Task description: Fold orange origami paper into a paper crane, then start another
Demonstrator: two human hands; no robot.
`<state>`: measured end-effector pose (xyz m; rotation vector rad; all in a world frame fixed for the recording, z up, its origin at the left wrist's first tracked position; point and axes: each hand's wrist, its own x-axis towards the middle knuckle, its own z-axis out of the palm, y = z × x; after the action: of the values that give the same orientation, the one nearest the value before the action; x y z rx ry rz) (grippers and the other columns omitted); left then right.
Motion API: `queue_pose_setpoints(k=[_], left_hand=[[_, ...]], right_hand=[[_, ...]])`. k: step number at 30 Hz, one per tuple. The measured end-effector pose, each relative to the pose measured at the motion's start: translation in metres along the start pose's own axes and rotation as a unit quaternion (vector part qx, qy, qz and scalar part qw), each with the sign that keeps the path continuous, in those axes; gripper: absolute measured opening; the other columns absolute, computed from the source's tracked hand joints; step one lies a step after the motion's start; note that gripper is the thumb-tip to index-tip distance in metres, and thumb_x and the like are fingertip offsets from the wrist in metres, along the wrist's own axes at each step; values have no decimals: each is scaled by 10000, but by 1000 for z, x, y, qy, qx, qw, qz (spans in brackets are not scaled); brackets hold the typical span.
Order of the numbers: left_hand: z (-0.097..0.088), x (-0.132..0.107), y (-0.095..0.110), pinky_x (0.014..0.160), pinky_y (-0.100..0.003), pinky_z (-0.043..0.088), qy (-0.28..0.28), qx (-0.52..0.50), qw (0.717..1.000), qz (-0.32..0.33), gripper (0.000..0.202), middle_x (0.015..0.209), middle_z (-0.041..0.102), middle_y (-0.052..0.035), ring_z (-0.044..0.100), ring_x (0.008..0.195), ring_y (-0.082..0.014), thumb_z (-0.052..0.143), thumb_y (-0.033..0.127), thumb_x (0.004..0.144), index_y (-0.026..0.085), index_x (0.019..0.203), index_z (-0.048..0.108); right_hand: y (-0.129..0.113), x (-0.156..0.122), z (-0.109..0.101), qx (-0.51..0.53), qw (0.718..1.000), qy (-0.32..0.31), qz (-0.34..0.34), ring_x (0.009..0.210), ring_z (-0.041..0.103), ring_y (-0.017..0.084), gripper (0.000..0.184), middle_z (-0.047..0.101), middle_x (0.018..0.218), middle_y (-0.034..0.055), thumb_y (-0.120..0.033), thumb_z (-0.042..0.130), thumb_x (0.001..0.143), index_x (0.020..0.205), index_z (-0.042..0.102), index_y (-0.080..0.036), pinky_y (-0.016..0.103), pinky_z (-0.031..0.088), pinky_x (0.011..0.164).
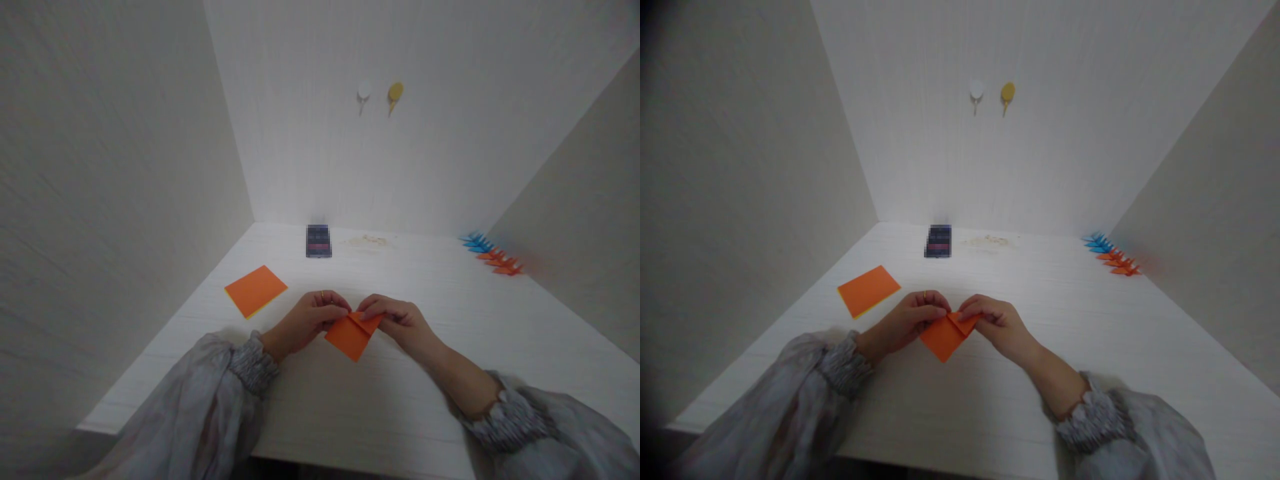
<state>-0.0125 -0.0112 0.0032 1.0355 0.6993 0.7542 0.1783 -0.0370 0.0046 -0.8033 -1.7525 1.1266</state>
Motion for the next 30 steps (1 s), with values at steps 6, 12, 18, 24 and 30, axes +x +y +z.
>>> queue_pose_setpoints(k=[6, 12, 18, 24, 30], left_hand=[[1, 1, -1, 504, -188, 350, 3, 13, 1000, 2, 248, 621, 578, 12, 493, 522, -63, 724, 253, 556, 120, 698, 571], [-1, 3, -5, 527, -187, 365, 27, 48, 997, 45, 235, 639, 591, 8, 513, 549, -69, 693, 272, 606, 126, 742, 569], [2, 2, -3, 552, -205, 388, 64, 74, 993, 68, 228, 633, 599, 8, 535, 560, -81, 680, 274, 619, 132, 746, 555], [4, 2, -1, 525, -197, 370, 55, 92, 991, 77, 228, 581, 564, 28, 505, 527, -70, 672, 286, 627, 135, 745, 549], [2, 3, -4, 501, -182, 342, 49, 100, 990, 85, 229, 554, 532, 42, 476, 500, -55, 650, 299, 651, 134, 763, 537]], right_hand=[[-2, -1, -1, 17, 1000, -8, 10, 790, 545, 173, 156, 588, 879, 58, -299, 541, 774, 794, 664, -204, 301, 435, 711], [0, 0, 0, 85, 996, 0, 17, 977, 503, 234, 270, 578, 1003, 78, -379, 476, 786, 855, 664, -197, 359, 373, 864], [7, 5, 7, 83, 986, 73, 127, 695, 565, 132, 288, 602, 803, 11, -288, 647, 678, 945, 567, -216, 267, 449, 644], [11, 6, 7, 86, 980, 76, 162, 627, 576, 124, 193, 627, 701, 2, -282, 664, 656, 801, 586, -181, 265, 458, 610], [12, 6, 7, 93, 978, 90, 163, 630, 575, 114, 211, 631, 707, -5, -265, 675, 642, 821, 596, -186, 249, 450, 612]])
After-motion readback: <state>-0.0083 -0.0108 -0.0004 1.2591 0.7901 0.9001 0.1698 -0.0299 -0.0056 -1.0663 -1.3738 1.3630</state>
